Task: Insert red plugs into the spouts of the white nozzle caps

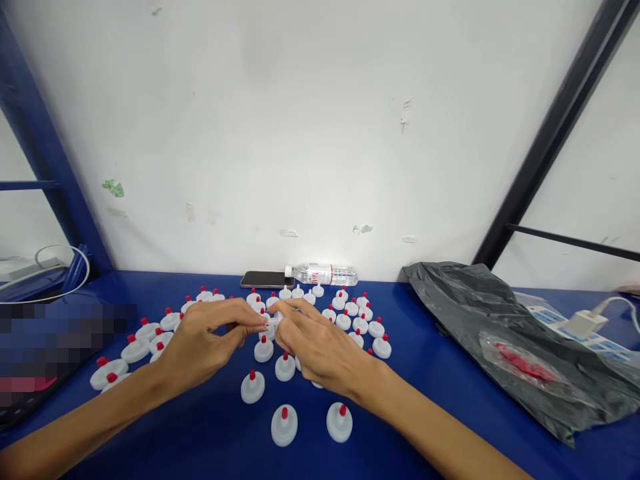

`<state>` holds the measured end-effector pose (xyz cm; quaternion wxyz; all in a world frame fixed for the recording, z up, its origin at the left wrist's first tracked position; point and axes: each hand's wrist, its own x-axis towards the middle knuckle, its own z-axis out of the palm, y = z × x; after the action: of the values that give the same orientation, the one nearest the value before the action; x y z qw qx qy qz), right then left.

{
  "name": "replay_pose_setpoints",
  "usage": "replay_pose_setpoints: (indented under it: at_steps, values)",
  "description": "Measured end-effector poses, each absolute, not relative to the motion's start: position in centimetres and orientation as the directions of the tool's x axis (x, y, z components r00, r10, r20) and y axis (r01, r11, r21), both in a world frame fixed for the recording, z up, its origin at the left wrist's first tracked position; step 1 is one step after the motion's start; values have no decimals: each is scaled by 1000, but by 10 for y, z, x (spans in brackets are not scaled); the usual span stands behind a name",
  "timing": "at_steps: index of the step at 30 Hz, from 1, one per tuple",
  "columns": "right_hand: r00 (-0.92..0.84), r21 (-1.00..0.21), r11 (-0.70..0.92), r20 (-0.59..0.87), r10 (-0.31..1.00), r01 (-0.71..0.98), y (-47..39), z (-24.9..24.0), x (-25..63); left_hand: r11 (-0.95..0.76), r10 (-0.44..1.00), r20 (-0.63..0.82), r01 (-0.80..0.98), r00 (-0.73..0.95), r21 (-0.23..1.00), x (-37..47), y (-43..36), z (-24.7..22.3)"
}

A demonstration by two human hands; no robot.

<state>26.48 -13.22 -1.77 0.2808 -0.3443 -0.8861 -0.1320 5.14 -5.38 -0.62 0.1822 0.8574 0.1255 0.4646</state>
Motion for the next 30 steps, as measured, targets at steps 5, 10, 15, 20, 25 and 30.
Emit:
replay_pose_setpoints:
  at_steps: [5, 10, 15, 20, 25, 30]
  values:
    - [-424, -119, 649, 666, 614, 752, -125, -8, 265, -939, 344, 763, 195, 547, 283, 47, -32, 2]
    - [-182, -242, 423, 643, 744, 873, -113, -8, 289, -879, 64, 814, 419, 578, -229, 23, 3, 2]
    - [-104, -298, 330, 580, 808, 896, -101, -18, 309, -742, 32, 891, 608, 453, -283, 9, 19, 6]
    - [-136, -285, 309, 498, 857, 907, -97, -26, 310, -743, 79, 906, 631, 416, -224, 10, 18, 10]
    - [-155, -274, 298, 442, 883, 914, -97, -28, 307, -771, 238, 821, 615, 519, -166, 10, 18, 9]
    - [-121, -281, 261, 431, 894, 924, -96, -25, 313, -765, 374, 753, 639, 541, -79, 10, 18, 10]
